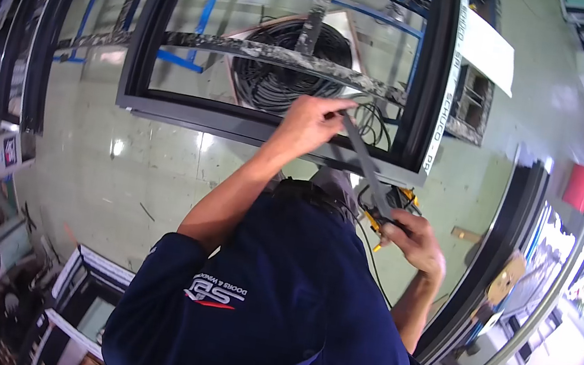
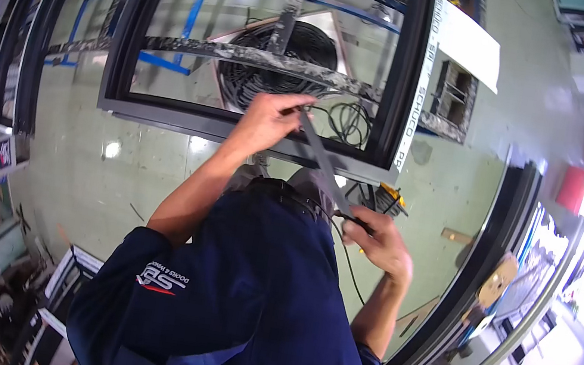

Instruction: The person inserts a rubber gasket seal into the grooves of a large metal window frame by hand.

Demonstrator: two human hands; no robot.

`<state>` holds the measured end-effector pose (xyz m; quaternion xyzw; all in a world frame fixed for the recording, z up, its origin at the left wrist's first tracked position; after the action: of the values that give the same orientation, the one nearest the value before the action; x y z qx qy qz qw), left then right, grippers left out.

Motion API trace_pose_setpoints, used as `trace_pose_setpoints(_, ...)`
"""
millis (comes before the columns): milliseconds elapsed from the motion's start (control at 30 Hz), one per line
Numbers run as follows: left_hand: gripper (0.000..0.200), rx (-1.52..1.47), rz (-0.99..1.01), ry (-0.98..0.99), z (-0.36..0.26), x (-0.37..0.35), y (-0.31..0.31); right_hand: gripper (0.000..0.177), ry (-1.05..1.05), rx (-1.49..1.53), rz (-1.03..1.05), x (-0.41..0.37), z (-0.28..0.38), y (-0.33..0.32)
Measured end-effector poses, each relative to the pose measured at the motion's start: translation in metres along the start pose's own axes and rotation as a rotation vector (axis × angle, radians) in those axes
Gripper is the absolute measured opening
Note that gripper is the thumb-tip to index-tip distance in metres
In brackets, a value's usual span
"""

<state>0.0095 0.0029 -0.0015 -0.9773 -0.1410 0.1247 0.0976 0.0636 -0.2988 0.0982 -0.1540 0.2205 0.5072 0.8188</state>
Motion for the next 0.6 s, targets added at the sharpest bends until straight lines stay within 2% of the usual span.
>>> trace_pose_setpoints(33, 0.038, 0.03, -0.011, 0.017, 0.005, 0.001, -0.004, 0.018, 0.0, -0.054, -0.068, 0.002, -0.011, 0.011)
trace_pose_setpoints(67, 0.039, 0.052, -0.022, 0.061, 0.004, -0.002, -0.012, 0.016, 0.077, 0.025, -0.161, 0.007, -0.019, 0.021)
trace_pose_setpoints(100, 0.044, 0.276, 0.001, 0.042, 0.011, -0.021, -0.051, 0.016, -0.005, 0.109, -0.168, 0.023, -0.04, 0.052)
trace_pose_setpoints(167, 0.06, 0.432, 0.019, 0.096, 0.023, -0.039, -0.068, 0.015, -0.056, 0.188, -0.227, 0.023, -0.06, 0.059)
trace_pose_setpoints(200, 0.066, 0.47, 0.061, 0.078, 0.024, -0.04, -0.074, 0.02, -0.1, 0.299, -0.323, 0.016, -0.069, 0.053)
trace_pose_setpoints(300, 0.087, 0.604, 0.209, 0.027, 0.035, -0.044, -0.102, 0.023, -0.424, 0.704, -0.477, 0.002, -0.073, 0.028)
trace_pose_setpoints(367, 0.092, 0.724, 0.388, -0.025, 0.047, -0.038, -0.124, 0.033, -0.56, 0.874, -0.571, -0.002, -0.067, 0.005)
trace_pose_setpoints(433, 0.095, 0.824, 0.549, -0.159, 0.048, -0.033, -0.148, 0.036, -0.687, 0.961, -0.564, 0.0, -0.075, -0.02)
trace_pose_setpoints(500, 0.095, 0.872, 0.648, -0.228, 0.048, -0.031, -0.153, 0.031, -0.606, 0.937, -0.781, 0.009, -0.085, -0.037)
trace_pose_setpoints(567, 0.094, 0.871, 0.68, -0.223, 0.048, -0.029, -0.153, 0.024, -0.312, 0.755, -1.084, 0.021, -0.102, -0.05)
trace_pose_setpoints(600, 0.084, 0.886, 0.67, -0.252, 0.042, -0.029, -0.151, 0.025, -0.283, 0.729, -1.189, 0.03, -0.107, -0.05)
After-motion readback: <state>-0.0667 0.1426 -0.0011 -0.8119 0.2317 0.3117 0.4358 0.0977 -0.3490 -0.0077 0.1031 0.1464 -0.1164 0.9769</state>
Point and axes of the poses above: each hand's wrist, its own x-axis towards the middle knuckle, its own y-axis out of the palm, z = x × y, the point moved 1 cm from there along x, towards the middle knuckle, and after that the axes turned 4 degrees about -y, right-handed, at the moved point
